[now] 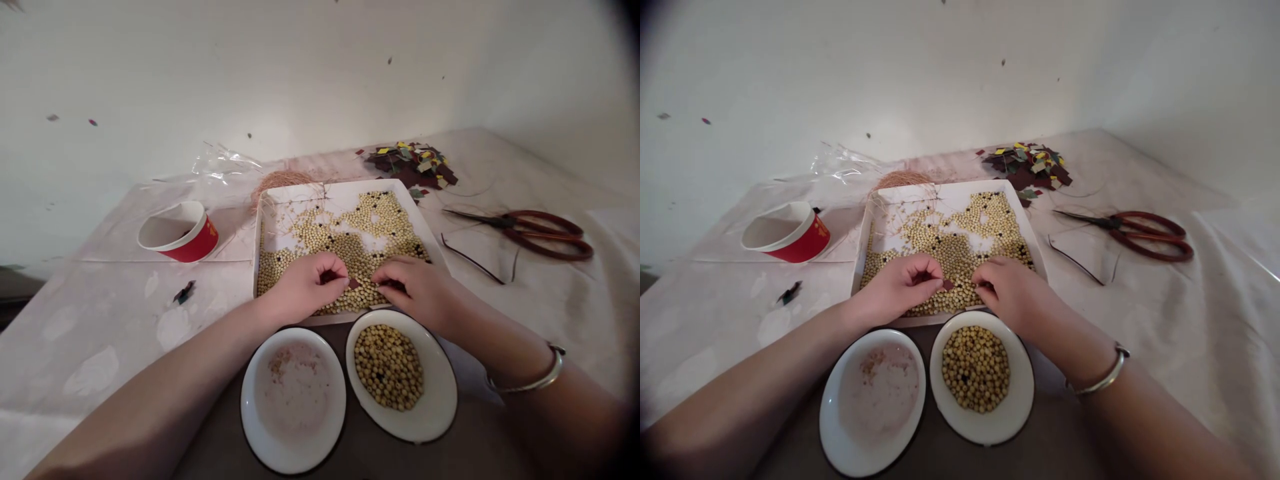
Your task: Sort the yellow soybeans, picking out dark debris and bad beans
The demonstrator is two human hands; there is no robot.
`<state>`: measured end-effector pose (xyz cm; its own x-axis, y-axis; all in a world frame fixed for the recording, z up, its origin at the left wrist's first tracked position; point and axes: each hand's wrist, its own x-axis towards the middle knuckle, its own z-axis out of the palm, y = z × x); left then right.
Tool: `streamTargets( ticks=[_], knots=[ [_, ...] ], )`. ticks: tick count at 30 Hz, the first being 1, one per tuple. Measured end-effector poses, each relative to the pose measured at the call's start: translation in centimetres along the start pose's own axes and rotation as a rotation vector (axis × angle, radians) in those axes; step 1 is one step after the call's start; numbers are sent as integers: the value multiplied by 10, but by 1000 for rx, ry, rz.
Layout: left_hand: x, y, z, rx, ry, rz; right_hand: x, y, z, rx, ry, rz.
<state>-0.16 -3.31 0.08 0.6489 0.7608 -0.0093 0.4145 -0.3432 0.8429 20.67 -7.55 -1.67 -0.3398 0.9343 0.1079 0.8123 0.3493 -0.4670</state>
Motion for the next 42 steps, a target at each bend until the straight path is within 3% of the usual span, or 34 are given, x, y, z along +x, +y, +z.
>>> streamTargets(
  ticks=[5,11,14,19,24,27,29,32,36,42],
  knots=[
    [0,-1,0,8,1,5,0,-4,1,61,9,5],
    [-1,1,-1,6,-5,1,1,-16,4,247,155,86],
    [-2,0,-1,-18,-3,8,1,-23,2,576,189,222],
    [-1,-2,-4,-95,12,-28,1,-24,-5,1426,222,451],
    [-3,11,-17,-230,118,-60,-2,-24,-10,1757,207,591],
    [-13,28,-27,-145,238,-37,-6,-32,-14,1852,175,616],
    [-22,40,-30,18,351,50,-8,-40,-16,1887,146,620],
    [-34,54,-30,335,499,329,-11,-49,-18,1909,106,631],
    [-40,61,-24,570,474,631,-13,-58,-15,1916,31,629],
    [-38,55,-11,731,388,778,-14,-66,-1,1943,-43,598]
  ],
)
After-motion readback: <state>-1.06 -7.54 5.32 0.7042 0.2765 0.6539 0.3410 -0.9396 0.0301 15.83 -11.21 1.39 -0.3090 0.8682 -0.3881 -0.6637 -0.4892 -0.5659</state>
